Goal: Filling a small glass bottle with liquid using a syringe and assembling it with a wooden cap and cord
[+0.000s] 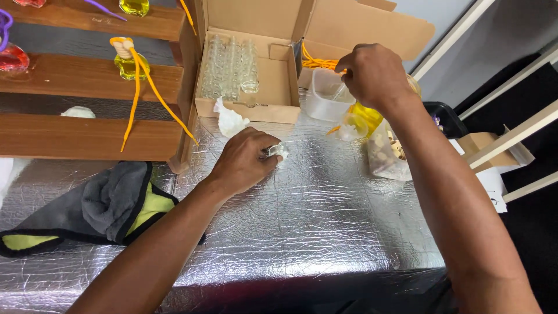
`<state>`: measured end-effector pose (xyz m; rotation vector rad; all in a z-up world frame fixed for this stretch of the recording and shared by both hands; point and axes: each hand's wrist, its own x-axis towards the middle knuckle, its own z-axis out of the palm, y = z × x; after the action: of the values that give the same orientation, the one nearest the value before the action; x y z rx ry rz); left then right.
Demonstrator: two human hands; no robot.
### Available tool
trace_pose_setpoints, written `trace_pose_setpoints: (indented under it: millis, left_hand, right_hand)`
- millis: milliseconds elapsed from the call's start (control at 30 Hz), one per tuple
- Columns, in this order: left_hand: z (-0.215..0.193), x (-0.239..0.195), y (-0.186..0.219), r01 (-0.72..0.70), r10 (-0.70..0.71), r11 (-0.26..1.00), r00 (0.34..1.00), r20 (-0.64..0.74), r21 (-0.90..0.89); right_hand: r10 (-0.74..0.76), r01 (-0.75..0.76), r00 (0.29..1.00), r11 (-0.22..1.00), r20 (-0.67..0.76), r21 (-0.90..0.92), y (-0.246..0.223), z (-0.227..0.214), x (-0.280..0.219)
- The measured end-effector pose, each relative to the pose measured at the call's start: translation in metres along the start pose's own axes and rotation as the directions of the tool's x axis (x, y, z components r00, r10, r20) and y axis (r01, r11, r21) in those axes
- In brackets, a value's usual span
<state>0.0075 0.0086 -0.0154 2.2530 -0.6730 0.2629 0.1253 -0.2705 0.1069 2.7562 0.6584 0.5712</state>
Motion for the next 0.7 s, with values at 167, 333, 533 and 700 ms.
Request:
trace_pose_setpoints:
  millis: [167, 333, 533, 700]
  left_hand:
    - [0.001, 0.000, -0.001, 0.015, -0.014, 1.000, 1.000, 0.022, -0.020]
    - [0.007, 0.000, -0.007, 0.004, -0.004, 1.000, 1.000, -0.023, -0.011]
    - [0.002, -0.001, 0.000, 0.079, -0.080, 0.997, 0.996, 0.045, 0.016]
    - [-0.018, -0.002, 0.021, -0.118, 0.106, 0.989, 0.986, -0.128, -0.086]
  right_hand:
    - [-0.037, 0.066, 0.977, 0.989, 0.211, -0.134, 0.015, 0.041, 0.019]
    - [-0.037, 0.151, 0.957, 0.910, 0.287, -0.387, 0.018, 0.061, 0.028]
    - [-0.166, 0.277, 0.952, 0.820, 0.256, -0.502, 0.024, 0.034, 0.026]
    - [-0.066, 0.049, 0.995, 0.973, -0.068, -0.227, 0.062, -0.025, 0.003]
